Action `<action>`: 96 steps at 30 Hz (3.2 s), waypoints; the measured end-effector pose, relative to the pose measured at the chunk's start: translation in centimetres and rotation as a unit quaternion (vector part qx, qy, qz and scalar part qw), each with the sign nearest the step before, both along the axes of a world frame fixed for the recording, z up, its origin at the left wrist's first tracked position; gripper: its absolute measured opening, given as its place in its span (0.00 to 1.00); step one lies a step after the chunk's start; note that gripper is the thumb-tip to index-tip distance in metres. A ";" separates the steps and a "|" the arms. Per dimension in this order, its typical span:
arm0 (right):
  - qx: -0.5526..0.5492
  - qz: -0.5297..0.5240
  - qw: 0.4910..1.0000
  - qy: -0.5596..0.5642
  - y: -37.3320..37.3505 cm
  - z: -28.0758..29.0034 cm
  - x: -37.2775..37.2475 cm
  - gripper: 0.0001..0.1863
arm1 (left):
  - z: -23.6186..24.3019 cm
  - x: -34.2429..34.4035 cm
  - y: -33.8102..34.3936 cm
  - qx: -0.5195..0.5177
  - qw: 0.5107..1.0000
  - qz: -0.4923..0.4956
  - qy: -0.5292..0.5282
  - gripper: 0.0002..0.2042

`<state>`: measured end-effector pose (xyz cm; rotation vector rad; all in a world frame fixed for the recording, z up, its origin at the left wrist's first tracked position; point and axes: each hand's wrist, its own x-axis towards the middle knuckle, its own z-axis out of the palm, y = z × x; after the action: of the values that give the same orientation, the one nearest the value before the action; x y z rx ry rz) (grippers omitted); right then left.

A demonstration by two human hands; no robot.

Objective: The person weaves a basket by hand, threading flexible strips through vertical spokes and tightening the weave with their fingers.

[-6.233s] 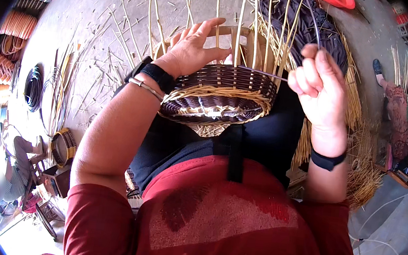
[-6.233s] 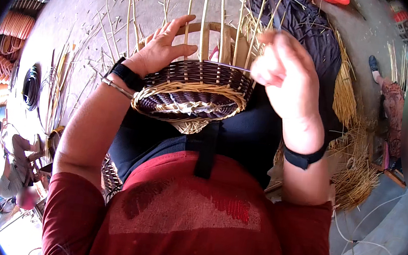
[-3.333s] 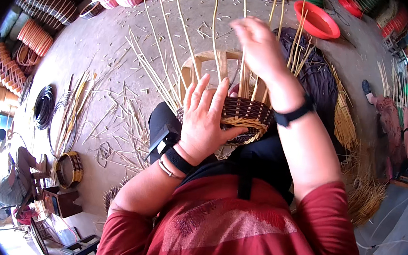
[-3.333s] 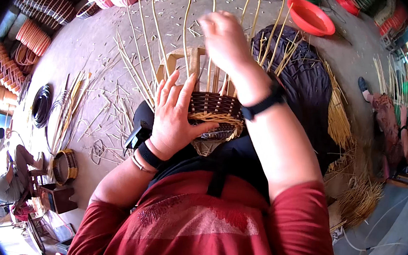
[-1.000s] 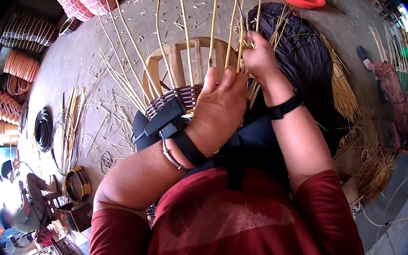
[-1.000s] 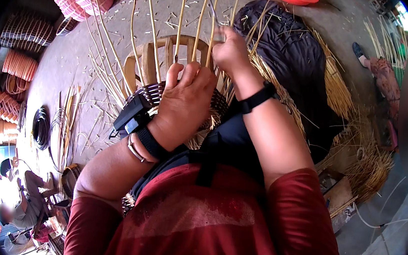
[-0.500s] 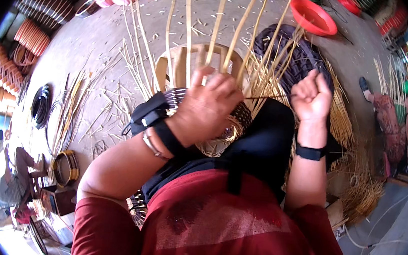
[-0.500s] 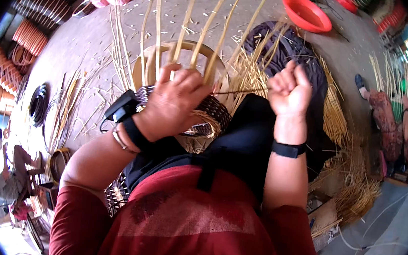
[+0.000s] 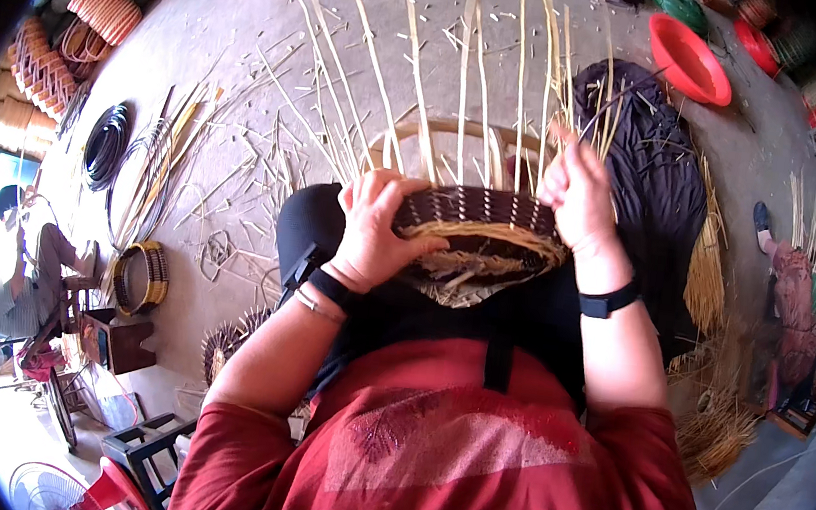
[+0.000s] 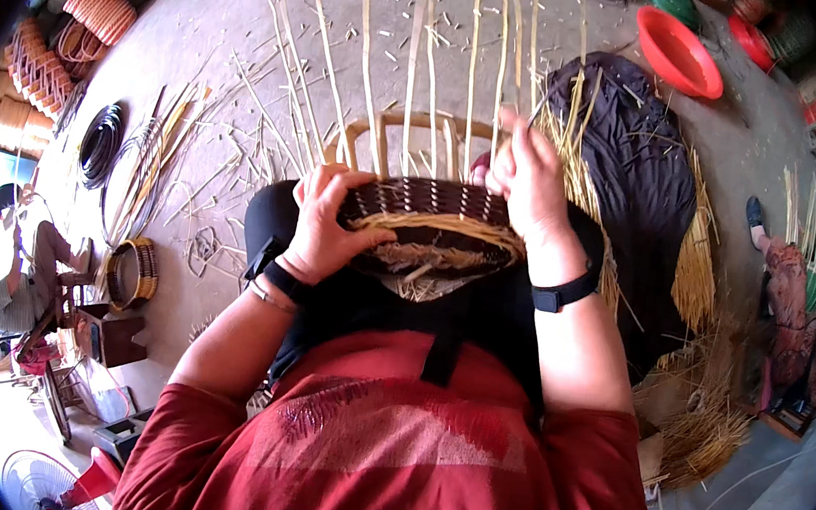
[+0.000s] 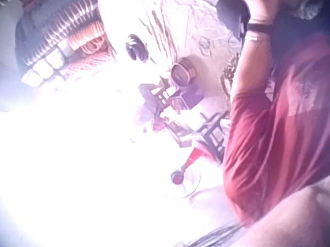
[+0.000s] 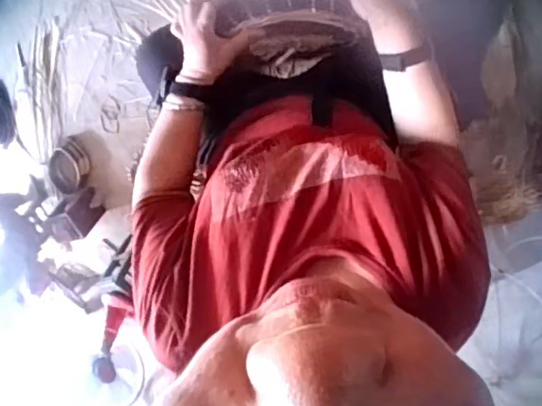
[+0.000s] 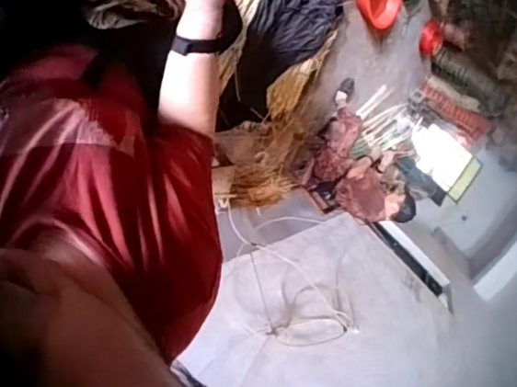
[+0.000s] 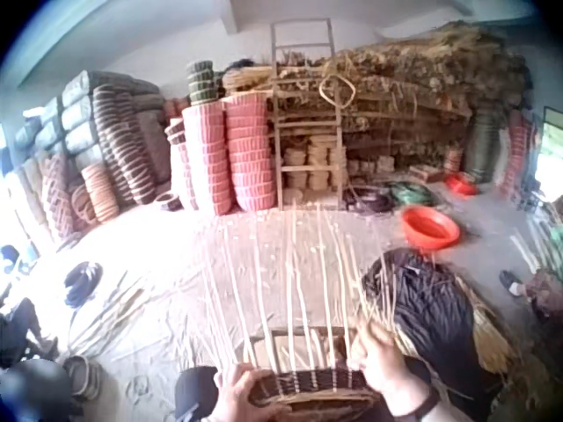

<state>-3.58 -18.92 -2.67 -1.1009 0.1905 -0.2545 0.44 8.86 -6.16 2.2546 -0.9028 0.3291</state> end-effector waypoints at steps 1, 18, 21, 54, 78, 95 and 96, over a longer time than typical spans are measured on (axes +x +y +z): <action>0.034 -0.026 0.997 0.061 -0.2 -0.4 0.2 0.20 | 0.6 -0.5 -0.8 0.027 0.999 0.026 -0.001 0.36; -0.630 -0.074 0.771 -0.061 1.4 -1.4 13.5 0.15 | 1.4 -1.8 -6.5 0.107 0.994 -0.029 -0.023 0.45; -0.628 -0.167 0.759 0.027 0.6 -0.3 11.0 0.28 | 1.3 -1.1 -6.4 0.093 0.995 -0.041 -0.021 0.41; 0.129 -0.081 0.975 0.161 -10.7 -6.3 -7.3 0.20 | -0.1 -0.6 -15.7 0.198 0.944 -0.152 -0.214 0.37; 0.204 -0.232 0.947 -0.091 -7.5 3.8 -6.4 0.22 | 5.6 -0.3 -12.3 0.125 0.979 -0.130 -0.094 0.35; 0.013 -0.032 0.983 -0.182 0.5 3.1 -3.0 0.18 | 8.1 3.5 -8.5 -0.082 0.986 -0.013 -0.143 0.35; 0.002 -0.042 0.980 -0.195 0.5 3.1 -2.9 0.18 | 8.5 3.6 -9.9 -0.043 0.992 -0.051 -0.111 0.34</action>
<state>-6.48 -18.45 0.39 -1.0182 -0.1131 -0.5395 4.07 -1.00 2.33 2.1132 -1.0913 0.5693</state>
